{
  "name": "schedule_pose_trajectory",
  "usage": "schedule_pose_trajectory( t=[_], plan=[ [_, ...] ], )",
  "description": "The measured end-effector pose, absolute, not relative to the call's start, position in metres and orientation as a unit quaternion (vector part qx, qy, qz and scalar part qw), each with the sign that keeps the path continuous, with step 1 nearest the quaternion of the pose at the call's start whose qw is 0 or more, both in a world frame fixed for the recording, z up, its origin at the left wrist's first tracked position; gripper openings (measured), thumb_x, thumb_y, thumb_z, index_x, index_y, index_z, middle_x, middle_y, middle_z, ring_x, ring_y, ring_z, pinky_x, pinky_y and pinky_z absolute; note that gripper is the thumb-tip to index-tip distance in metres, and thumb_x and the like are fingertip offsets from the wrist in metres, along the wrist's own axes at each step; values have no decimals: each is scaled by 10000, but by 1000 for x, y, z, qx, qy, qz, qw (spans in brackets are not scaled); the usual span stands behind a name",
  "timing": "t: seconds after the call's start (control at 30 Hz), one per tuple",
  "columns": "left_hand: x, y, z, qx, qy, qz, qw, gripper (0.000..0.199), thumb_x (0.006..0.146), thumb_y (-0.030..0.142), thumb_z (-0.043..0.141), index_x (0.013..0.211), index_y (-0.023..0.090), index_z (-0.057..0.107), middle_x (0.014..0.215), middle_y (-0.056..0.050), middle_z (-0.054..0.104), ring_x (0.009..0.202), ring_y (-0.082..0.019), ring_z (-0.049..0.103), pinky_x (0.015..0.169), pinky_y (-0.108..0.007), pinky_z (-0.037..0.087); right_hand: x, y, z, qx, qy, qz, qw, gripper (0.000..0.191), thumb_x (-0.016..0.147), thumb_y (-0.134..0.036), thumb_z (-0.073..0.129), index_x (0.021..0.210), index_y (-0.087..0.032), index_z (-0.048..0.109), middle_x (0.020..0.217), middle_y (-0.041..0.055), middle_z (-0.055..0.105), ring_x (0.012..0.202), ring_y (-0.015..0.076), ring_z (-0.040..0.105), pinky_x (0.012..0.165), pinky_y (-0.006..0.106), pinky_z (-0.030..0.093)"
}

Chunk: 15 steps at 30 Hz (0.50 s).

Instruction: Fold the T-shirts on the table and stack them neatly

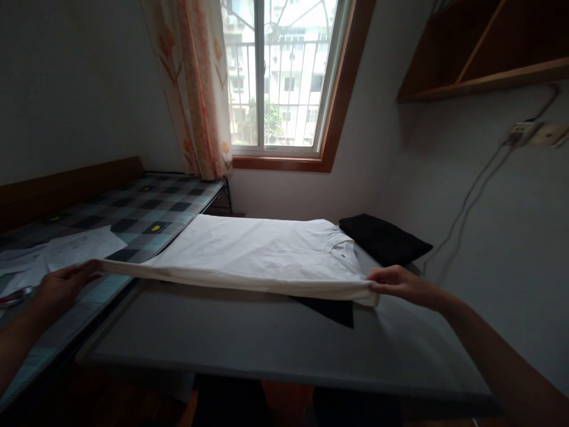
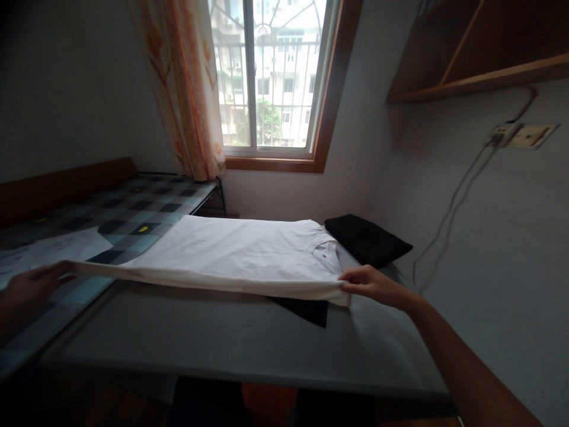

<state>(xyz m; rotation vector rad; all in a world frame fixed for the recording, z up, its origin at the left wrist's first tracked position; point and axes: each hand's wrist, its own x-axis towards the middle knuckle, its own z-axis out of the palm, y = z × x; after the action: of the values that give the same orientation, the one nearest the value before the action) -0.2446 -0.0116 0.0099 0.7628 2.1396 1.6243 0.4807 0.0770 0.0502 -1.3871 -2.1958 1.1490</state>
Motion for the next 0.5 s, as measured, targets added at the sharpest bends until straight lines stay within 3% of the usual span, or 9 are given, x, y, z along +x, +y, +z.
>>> schedule_pose_trajectory(
  t=[0.17,0.33,0.5],
  plan=[
    [-245,-2,4,257,720,620,174,149,645,208,696,777,140,708,767,14,692,793,-158,639,649,-226,582,484,80,42,-478,-758,414,157,463,736,-612,680,860,-173,762,812,61,693,783,219,594,697,295,463],
    [-253,15,-5,256,686,658,178,212,667,165,703,869,100,702,831,8,686,780,-122,614,669,-211,578,486,85,36,-472,-765,404,170,458,768,-612,650,855,-173,752,795,51,682,767,208,584,689,292,461],
    [-254,46,-7,265,676,663,181,271,715,165,690,965,62,676,824,-5,666,739,-109,589,642,-201,541,480,97,31,-505,-738,381,236,575,701,-701,649,870,-160,745,838,84,705,788,233,603,691,312,481]
  ],
)
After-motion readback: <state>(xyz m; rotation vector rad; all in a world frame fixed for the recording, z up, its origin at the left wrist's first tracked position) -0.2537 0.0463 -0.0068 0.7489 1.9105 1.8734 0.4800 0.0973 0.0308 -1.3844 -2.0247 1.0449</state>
